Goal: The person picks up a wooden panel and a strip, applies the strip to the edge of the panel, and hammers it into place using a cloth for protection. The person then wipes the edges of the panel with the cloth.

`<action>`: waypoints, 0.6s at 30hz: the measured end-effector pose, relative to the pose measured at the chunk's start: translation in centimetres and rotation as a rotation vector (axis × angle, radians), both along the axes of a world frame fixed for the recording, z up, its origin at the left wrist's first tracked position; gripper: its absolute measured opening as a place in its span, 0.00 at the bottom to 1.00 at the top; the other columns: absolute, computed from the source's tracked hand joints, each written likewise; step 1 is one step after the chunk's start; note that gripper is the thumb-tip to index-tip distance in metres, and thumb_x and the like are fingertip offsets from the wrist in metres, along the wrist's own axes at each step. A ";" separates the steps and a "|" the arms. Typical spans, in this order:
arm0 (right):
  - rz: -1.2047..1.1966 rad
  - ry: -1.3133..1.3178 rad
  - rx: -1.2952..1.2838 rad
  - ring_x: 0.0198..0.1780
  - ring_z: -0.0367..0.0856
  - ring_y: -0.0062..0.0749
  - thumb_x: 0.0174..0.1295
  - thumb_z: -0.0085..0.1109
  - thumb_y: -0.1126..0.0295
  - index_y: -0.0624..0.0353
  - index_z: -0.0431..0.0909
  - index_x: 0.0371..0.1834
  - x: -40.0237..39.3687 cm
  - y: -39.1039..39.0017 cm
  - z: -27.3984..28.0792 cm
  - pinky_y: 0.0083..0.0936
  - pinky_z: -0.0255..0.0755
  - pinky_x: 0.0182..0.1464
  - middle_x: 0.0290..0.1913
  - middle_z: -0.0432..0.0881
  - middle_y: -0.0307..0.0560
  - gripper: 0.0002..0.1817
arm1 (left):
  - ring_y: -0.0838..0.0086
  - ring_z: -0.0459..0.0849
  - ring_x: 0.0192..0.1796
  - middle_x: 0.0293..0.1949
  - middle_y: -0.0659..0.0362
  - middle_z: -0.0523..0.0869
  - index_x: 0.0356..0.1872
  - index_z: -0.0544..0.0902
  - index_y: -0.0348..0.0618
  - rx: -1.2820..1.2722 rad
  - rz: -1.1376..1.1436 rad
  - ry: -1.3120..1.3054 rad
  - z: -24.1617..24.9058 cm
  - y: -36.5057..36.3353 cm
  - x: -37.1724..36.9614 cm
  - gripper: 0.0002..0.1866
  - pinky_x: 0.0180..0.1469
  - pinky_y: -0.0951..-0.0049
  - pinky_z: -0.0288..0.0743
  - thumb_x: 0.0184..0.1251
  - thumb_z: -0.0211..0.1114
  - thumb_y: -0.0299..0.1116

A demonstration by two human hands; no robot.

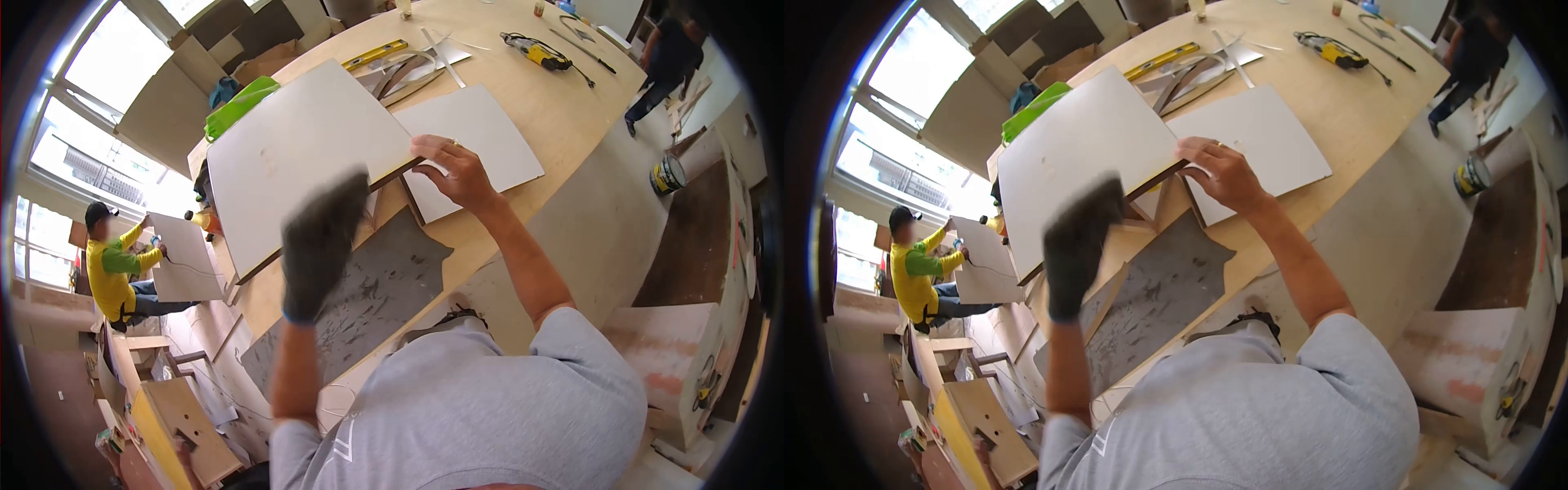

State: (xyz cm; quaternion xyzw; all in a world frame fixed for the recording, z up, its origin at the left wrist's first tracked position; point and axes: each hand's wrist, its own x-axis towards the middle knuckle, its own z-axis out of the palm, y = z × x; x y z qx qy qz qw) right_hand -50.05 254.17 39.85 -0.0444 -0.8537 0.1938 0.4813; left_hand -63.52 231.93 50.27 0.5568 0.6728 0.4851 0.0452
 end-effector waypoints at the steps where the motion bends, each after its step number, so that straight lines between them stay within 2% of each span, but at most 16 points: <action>1: 0.010 0.064 -0.159 0.57 0.83 0.40 0.57 0.70 0.76 0.62 0.81 0.53 -0.2 -0.5 0.1 0.33 0.80 0.56 0.55 0.84 0.48 0.19 | 0.59 0.88 0.45 0.44 0.47 0.88 0.52 0.85 0.40 -0.023 -0.001 0.138 2.0 2.7 -1.5 0.12 0.49 0.67 0.81 0.70 0.63 0.29; 2: 0.022 0.130 -0.319 0.56 0.84 0.38 0.57 0.71 0.76 0.62 0.81 0.54 -0.4 -1.3 0.2 0.32 0.81 0.55 0.55 0.85 0.48 0.20 | 0.56 0.88 0.48 0.48 0.47 0.87 0.53 0.84 0.41 0.008 -0.027 0.328 2.1 5.5 -3.8 0.14 0.51 0.64 0.81 0.70 0.64 0.31; 3: 0.031 0.196 -0.485 0.54 0.86 0.35 0.56 0.72 0.76 0.62 0.81 0.54 -0.5 -1.9 0.2 0.30 0.81 0.55 0.54 0.85 0.48 0.20 | 0.55 0.82 0.60 0.56 0.45 0.84 0.59 0.82 0.43 -0.124 -0.039 0.450 1.3 7.7 -6.2 0.18 0.62 0.62 0.75 0.72 0.62 0.38; 6: 0.055 0.191 -0.727 0.49 0.87 0.29 0.57 0.72 0.76 0.62 0.82 0.52 -0.3 -1.1 -1.4 0.26 0.82 0.53 0.49 0.87 0.47 0.19 | 0.55 0.73 0.70 0.64 0.45 0.79 0.63 0.79 0.43 -0.326 -0.026 0.799 -1.2 12.3 -11.0 0.23 0.72 0.63 0.65 0.74 0.58 0.45; 7: 0.043 0.189 -0.817 0.46 0.88 0.28 0.58 0.71 0.78 0.63 0.84 0.48 -0.4 -0.9 -1.7 0.24 0.82 0.52 0.46 0.88 0.47 0.15 | 0.54 0.64 0.75 0.70 0.46 0.72 0.68 0.73 0.44 -0.451 -0.058 0.716 -1.1 13.1 -12.0 0.27 0.77 0.61 0.56 0.76 0.54 0.49; 10: 0.182 0.215 -1.001 0.46 0.87 0.27 0.58 0.70 0.79 0.63 0.85 0.45 -0.8 -0.2 -3.1 0.23 0.81 0.52 0.45 0.88 0.47 0.11 | 0.52 0.64 0.75 0.72 0.45 0.69 0.71 0.70 0.45 -0.442 0.004 0.828 -1.9 14.0 -11.9 0.28 0.77 0.57 0.55 0.76 0.54 0.48; 13: 0.245 0.268 -0.888 0.46 0.86 0.25 0.59 0.68 0.81 0.64 0.85 0.41 -0.9 -0.3 -2.8 0.21 0.81 0.51 0.45 0.87 0.46 0.07 | 0.51 0.60 0.77 0.74 0.45 0.64 0.74 0.66 0.48 -0.479 0.007 0.875 -2.0 14.0 -11.9 0.28 0.77 0.56 0.54 0.76 0.55 0.43; 18: 0.265 0.335 -0.976 0.45 0.85 0.26 0.60 0.66 0.82 0.65 0.83 0.38 -1.5 -0.7 -2.5 0.21 0.80 0.51 0.44 0.87 0.47 0.05 | 0.49 0.61 0.76 0.74 0.43 0.65 0.74 0.66 0.49 -0.469 -0.010 0.887 -2.0 14.3 -12.0 0.27 0.77 0.55 0.54 0.76 0.54 0.41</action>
